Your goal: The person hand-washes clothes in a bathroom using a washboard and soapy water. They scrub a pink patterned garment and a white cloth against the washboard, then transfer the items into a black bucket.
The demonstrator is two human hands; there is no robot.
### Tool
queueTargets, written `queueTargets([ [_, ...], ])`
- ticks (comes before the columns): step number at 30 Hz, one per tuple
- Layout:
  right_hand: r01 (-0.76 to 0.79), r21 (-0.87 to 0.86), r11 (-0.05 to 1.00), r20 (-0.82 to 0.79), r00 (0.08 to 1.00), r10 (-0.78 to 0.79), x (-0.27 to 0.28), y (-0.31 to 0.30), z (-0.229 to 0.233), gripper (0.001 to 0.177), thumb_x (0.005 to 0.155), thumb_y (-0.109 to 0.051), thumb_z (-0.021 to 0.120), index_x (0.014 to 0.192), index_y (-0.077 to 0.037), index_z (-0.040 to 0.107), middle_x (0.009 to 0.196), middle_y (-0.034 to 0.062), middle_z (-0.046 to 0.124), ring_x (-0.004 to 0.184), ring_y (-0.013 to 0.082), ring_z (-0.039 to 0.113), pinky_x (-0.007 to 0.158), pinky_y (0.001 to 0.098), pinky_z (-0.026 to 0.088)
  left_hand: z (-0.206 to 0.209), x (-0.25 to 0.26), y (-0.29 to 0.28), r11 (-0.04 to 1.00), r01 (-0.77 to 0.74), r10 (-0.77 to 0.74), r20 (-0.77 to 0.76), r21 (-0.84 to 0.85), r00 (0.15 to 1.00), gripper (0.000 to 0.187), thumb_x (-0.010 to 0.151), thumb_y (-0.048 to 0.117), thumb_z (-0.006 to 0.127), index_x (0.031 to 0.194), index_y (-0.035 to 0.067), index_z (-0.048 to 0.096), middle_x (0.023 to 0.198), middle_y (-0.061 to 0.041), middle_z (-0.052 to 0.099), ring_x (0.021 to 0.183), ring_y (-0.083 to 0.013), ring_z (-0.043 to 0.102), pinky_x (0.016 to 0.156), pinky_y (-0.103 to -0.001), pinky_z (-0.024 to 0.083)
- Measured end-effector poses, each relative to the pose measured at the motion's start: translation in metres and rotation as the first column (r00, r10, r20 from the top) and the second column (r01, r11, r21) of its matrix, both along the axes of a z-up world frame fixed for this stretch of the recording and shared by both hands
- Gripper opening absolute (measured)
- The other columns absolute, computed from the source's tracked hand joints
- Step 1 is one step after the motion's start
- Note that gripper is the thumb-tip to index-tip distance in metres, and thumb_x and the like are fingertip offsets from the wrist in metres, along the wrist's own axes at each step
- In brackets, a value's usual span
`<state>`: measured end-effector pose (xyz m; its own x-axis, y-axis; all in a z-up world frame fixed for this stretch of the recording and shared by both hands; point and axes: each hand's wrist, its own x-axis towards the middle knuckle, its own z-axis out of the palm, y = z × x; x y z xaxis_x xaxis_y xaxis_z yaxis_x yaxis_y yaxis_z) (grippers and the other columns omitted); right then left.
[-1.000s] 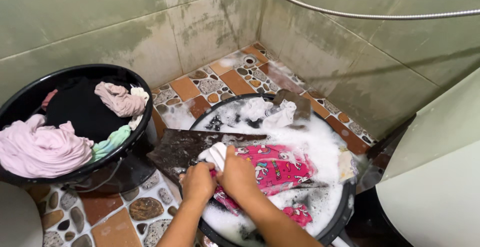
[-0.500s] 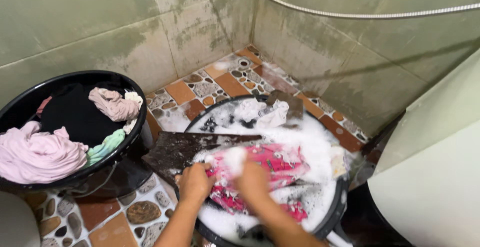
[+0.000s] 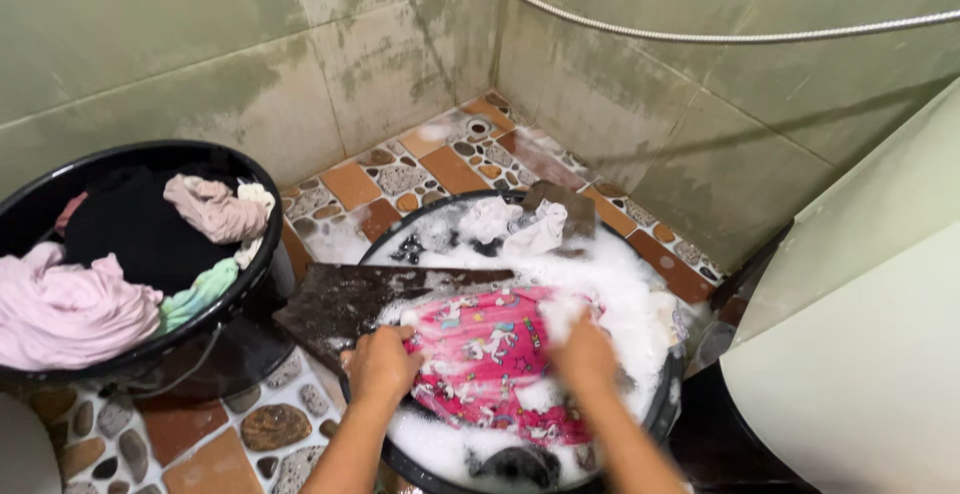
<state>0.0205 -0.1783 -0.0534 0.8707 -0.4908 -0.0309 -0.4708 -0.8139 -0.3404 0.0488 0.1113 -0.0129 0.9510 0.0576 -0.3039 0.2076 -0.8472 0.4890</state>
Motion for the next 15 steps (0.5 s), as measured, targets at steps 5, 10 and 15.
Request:
queueTargets([
  [5,-0.269,0.163,0.949,-0.155,0.943,0.294,0.010,0.135,-0.016,0.079,0.074,-0.032,0.086,0.138,-0.007,0.048,0.105,0.0190,0.073,0.100,0.0383,0.071,0.089,0.0479,0.056,0.002,0.003,0.004,1.000,-0.001,0.001,-0.063,0.004,0.998,0.038,0.078,0.030,0.082,0.116,0.026,0.080,0.112,-0.014,0.076,0.111,-0.0334,0.070,0.109,-0.045,0.045],
  [10,-0.242,0.039,0.969,-0.040,0.969,0.244,0.027,0.029,-0.004,0.097,0.063,-0.039,0.093,0.139,0.003,0.050,0.110,0.0214,0.071,0.100,0.0359,0.071,0.087,0.0468,0.057,-0.004,0.004,0.006,0.999,0.005,-0.005,0.004,-0.043,1.000,0.048,0.073,0.032,0.086,0.120,0.025,0.075,0.111,-0.014,0.075,0.110,-0.0317,0.070,0.108,-0.047,0.043],
  [15,0.033,-0.083,0.996,-0.126,0.991,-0.044,0.043,-0.077,-0.004,0.086,0.075,-0.038,0.084,0.140,0.005,0.049,0.106,0.0225,0.074,0.101,0.0371,0.073,0.088,0.0462,0.059,-0.005,0.005,-0.002,1.000,0.027,-0.027,0.048,0.004,0.998,0.044,0.076,0.030,0.083,0.119,0.026,0.076,0.110,-0.014,0.075,0.113,-0.0307,0.068,0.107,-0.049,0.041],
])
